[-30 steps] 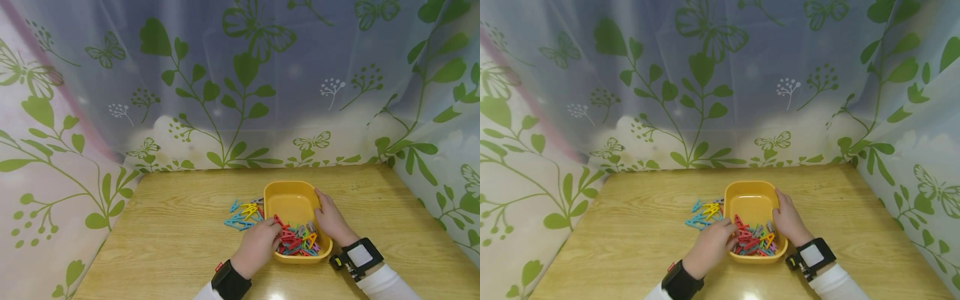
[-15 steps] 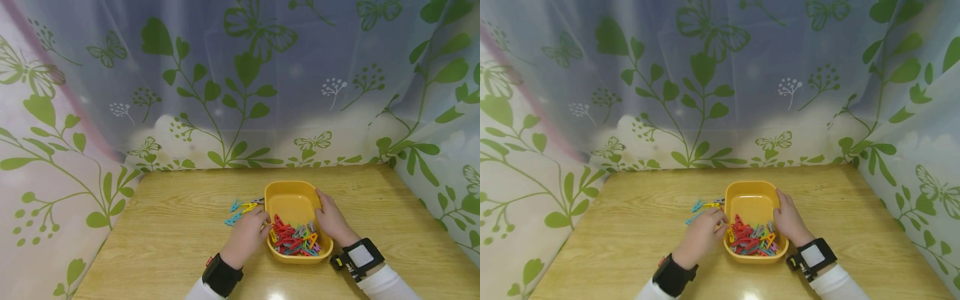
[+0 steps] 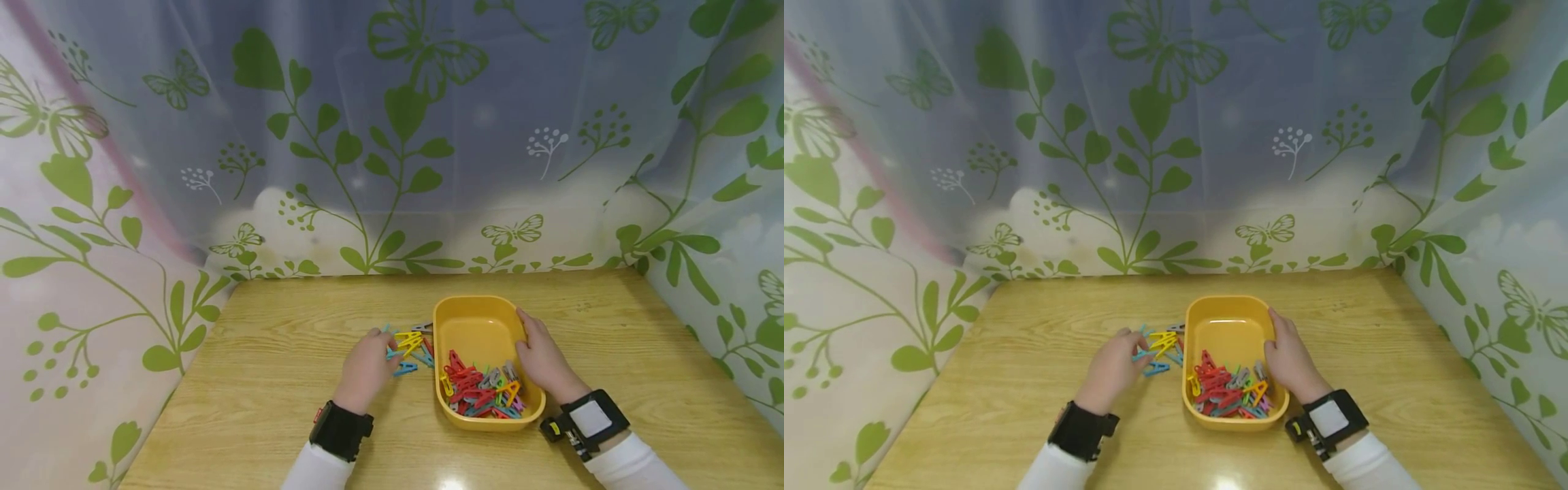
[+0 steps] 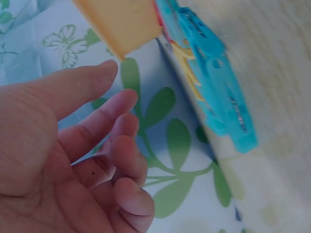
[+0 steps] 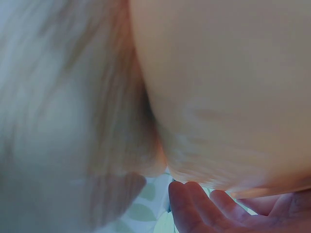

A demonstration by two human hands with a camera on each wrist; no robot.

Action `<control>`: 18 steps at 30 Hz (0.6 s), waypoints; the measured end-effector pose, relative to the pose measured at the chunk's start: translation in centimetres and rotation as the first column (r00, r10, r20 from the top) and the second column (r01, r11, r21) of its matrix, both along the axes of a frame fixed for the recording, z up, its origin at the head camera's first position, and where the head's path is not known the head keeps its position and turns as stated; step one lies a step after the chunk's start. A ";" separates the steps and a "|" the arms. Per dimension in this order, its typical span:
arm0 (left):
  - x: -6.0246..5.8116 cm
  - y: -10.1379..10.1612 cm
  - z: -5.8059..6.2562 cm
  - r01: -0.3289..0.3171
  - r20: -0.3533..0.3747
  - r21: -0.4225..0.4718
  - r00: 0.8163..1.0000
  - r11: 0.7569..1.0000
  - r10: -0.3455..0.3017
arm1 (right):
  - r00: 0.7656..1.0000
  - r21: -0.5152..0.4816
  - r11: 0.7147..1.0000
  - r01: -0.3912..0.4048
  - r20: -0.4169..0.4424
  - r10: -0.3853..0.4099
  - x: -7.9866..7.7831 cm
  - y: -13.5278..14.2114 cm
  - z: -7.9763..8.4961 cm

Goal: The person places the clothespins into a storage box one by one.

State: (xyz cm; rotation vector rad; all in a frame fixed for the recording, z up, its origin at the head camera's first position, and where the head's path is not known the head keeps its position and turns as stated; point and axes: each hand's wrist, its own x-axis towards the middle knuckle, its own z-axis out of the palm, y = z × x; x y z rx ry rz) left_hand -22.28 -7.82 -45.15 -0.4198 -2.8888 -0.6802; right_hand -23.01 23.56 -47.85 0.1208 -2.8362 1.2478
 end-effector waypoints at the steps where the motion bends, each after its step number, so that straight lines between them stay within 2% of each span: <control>1: 0.0 -0.1 -0.1 -0.001 0.002 -0.012 1.000 1.000 0.002 | 1.000 0.000 1.000 -0.001 -0.001 0.001 0.0 0.0 0.0; 5: -0.1 -0.4 -0.7 0.004 -0.012 -0.059 1.000 0.998 -0.005 | 1.000 -0.001 1.000 -0.001 0.002 0.001 0.0 0.0 0.0; 13: -0.4 -0.7 -2.0 0.025 0.031 -0.082 0.999 0.996 -0.023 | 1.000 0.001 1.000 0.003 0.005 -0.003 0.0 0.0 -0.1; 18: -0.4 -0.5 -2.4 0.038 0.054 -0.115 0.998 0.993 -0.032 | 1.000 -0.002 1.000 0.002 0.006 -0.002 0.0 0.0 0.0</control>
